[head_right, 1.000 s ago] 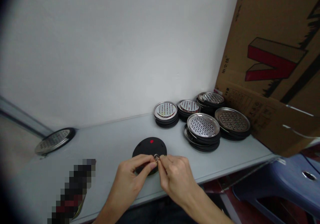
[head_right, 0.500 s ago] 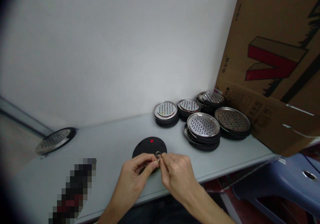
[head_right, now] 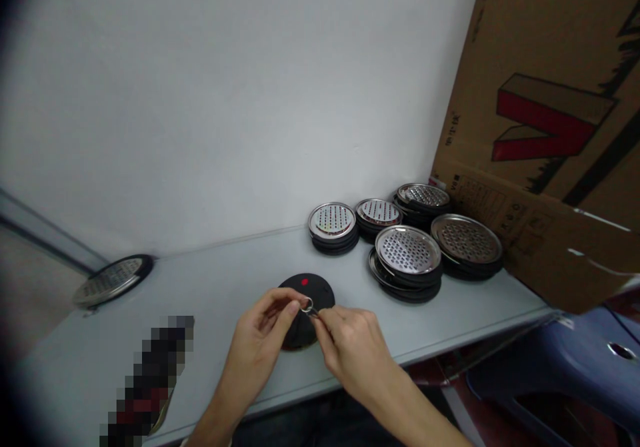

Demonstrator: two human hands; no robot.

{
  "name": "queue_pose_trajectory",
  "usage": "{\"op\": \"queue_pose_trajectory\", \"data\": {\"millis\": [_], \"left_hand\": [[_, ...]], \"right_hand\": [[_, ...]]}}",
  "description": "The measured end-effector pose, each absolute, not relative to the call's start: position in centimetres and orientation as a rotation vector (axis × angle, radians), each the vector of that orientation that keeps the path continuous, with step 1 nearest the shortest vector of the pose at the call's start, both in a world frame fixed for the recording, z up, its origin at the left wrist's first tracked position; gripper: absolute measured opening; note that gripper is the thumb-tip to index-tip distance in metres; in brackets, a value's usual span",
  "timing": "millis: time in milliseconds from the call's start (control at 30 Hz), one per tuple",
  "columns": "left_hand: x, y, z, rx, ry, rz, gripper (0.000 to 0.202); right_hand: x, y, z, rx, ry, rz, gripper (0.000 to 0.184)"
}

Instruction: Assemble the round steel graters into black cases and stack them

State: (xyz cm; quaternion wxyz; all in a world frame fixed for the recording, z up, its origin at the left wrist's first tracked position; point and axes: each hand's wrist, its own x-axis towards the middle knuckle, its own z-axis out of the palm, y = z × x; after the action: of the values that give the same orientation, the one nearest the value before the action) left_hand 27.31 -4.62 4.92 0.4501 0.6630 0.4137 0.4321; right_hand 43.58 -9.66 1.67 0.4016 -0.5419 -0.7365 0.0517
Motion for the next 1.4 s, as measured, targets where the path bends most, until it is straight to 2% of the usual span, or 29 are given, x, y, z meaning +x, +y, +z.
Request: {"op": "queue_pose_trajectory", "data": {"millis": [167, 300, 400, 433, 567, 667, 900, 1067, 1400], "left_hand": [[26.7, -4.5, 5.4, 1.795, 1.061, 0.931, 0.014], [26.0, -4.7, 5.8, 1.797, 1.036, 0.839, 0.013], [25.3, -4.6, 5.7, 1.841, 0.993, 0.841, 0.015], [25.0, -4.6, 5.5, 1.883, 0.981, 0.842, 0.016], [23.8, -4.3, 4.1, 2.046, 0.979, 0.871, 0.016], [22.7, -4.0, 2.6, 2.124, 0.979, 0.858, 0.017], [20.5, -3.3, -0.8, 2.355, 0.947, 0.873, 0.021], [20.1, -3.1, -1.2, 2.451, 0.844, 0.862, 0.024], [20.3, -2.2, -0.9, 2.483, 0.72, 0.696, 0.024]], "right_hand": [[43.2, -9.6, 1.3, -1.429, -1.938, 0.26, 0.021], [42.8, -9.7, 1.4, -1.397, -1.876, 0.51, 0.016], [42.5, -9.7, 1.5, -1.261, -1.741, 0.728, 0.059], [42.3, -9.6, 1.5, -1.211, -1.677, 0.801, 0.061], [41.6, -8.8, 0.8, -1.158, -1.493, 1.021, 0.022], [40.8, -8.3, -0.4, -1.202, -1.558, 0.931, 0.013], [39.8, -8.3, -4.2, -1.151, -1.819, 0.584, 0.025], [39.8, -8.1, -5.2, -1.175, -1.958, 0.288, 0.019], [40.3, -8.1, -5.6, -1.177, -2.039, 0.248, 0.023]]}}
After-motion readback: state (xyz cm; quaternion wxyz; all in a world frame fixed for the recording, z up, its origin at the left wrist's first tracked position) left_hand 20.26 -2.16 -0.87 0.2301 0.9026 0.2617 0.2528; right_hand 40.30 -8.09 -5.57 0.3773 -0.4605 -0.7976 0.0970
